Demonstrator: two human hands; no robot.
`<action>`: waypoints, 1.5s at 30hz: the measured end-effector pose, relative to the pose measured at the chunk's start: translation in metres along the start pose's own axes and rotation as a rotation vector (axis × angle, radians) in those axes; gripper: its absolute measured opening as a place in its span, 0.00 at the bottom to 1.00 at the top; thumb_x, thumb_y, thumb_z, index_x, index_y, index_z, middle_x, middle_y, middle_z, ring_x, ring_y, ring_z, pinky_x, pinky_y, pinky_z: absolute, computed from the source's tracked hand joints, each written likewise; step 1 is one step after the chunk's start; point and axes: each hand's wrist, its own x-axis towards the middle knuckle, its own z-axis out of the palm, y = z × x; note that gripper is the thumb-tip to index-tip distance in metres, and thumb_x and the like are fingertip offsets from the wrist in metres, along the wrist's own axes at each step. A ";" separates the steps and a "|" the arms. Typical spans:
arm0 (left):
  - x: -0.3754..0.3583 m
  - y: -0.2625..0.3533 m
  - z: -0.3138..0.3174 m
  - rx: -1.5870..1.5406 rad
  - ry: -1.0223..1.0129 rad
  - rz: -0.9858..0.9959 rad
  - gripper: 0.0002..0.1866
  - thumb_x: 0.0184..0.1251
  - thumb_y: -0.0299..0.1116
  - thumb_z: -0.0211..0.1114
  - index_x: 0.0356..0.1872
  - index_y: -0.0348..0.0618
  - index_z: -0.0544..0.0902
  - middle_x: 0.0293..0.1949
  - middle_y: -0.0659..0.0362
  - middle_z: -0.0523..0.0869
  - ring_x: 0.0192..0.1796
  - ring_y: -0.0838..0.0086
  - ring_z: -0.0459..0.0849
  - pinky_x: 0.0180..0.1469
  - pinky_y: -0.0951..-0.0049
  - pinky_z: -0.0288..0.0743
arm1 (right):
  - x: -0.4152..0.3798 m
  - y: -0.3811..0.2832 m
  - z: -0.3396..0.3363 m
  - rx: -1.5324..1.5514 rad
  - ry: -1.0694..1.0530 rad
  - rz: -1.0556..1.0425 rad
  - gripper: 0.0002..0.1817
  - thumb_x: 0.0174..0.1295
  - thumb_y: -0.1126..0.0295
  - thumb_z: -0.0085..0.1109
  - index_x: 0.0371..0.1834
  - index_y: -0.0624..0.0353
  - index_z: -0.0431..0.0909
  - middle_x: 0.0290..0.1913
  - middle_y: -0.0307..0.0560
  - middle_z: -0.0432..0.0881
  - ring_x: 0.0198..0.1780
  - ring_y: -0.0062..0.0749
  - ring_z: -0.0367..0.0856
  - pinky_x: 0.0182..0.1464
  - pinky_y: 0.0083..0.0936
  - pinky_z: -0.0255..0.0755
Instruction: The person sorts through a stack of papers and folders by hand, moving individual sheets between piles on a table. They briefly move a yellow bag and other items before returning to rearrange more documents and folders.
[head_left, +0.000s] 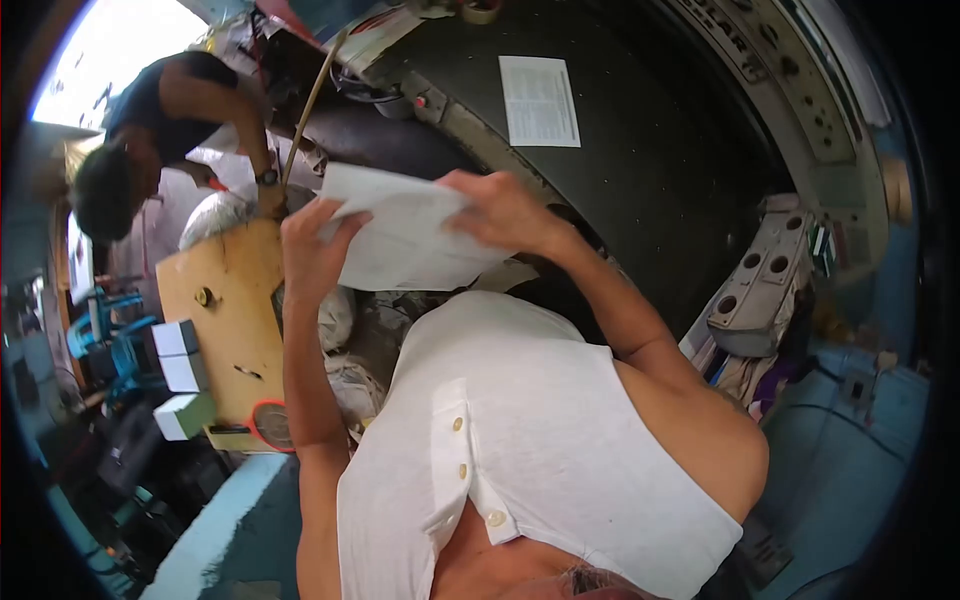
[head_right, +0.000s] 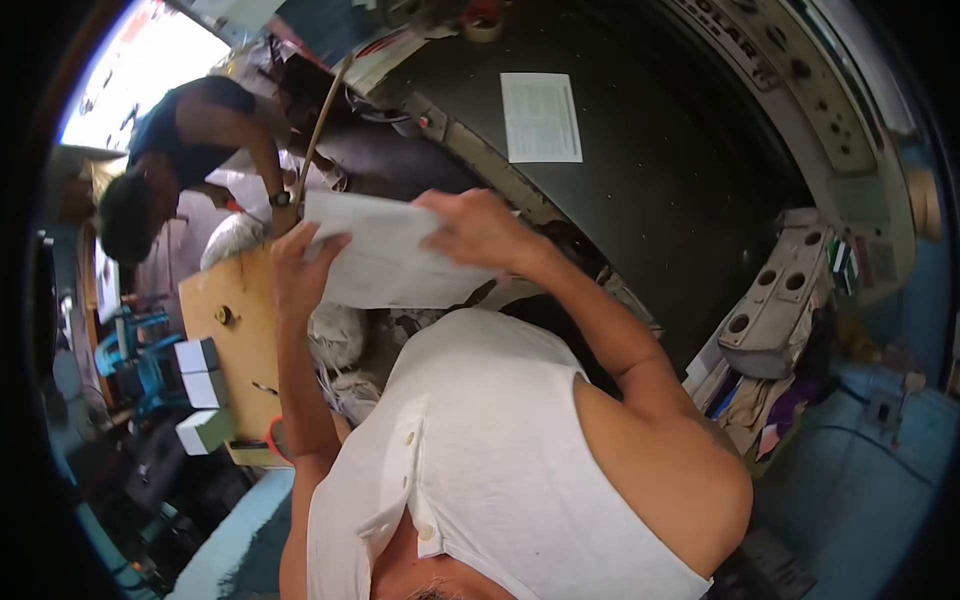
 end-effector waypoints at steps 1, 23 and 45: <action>0.025 0.001 0.016 -0.012 -0.054 -0.009 0.10 0.55 0.22 0.71 0.39 0.41 0.87 0.33 0.58 0.88 0.37 0.70 0.86 0.47 0.75 0.77 | -0.009 0.021 -0.020 0.029 0.028 0.112 0.17 0.55 0.69 0.72 0.45 0.65 0.80 0.36 0.54 0.86 0.36 0.38 0.86 0.42 0.31 0.78; -0.097 -0.126 0.134 0.284 -0.305 -0.679 0.19 0.59 0.39 0.72 0.51 0.50 0.83 0.52 0.54 0.81 0.57 0.54 0.80 0.57 0.55 0.75 | -0.172 0.304 -0.216 -1.087 0.624 1.027 0.46 0.39 0.65 0.80 0.66 0.61 0.69 0.57 0.63 0.78 0.59 0.61 0.76 0.62 0.52 0.69; -0.488 -0.100 -0.122 0.968 0.862 -0.792 0.13 0.54 0.34 0.71 0.40 0.44 0.84 0.41 0.51 0.84 0.47 0.55 0.83 0.50 0.57 0.77 | 0.128 -0.073 0.282 -0.419 -0.805 -1.063 0.23 0.48 0.70 0.73 0.51 0.52 0.83 0.57 0.51 0.76 0.60 0.51 0.73 0.61 0.42 0.71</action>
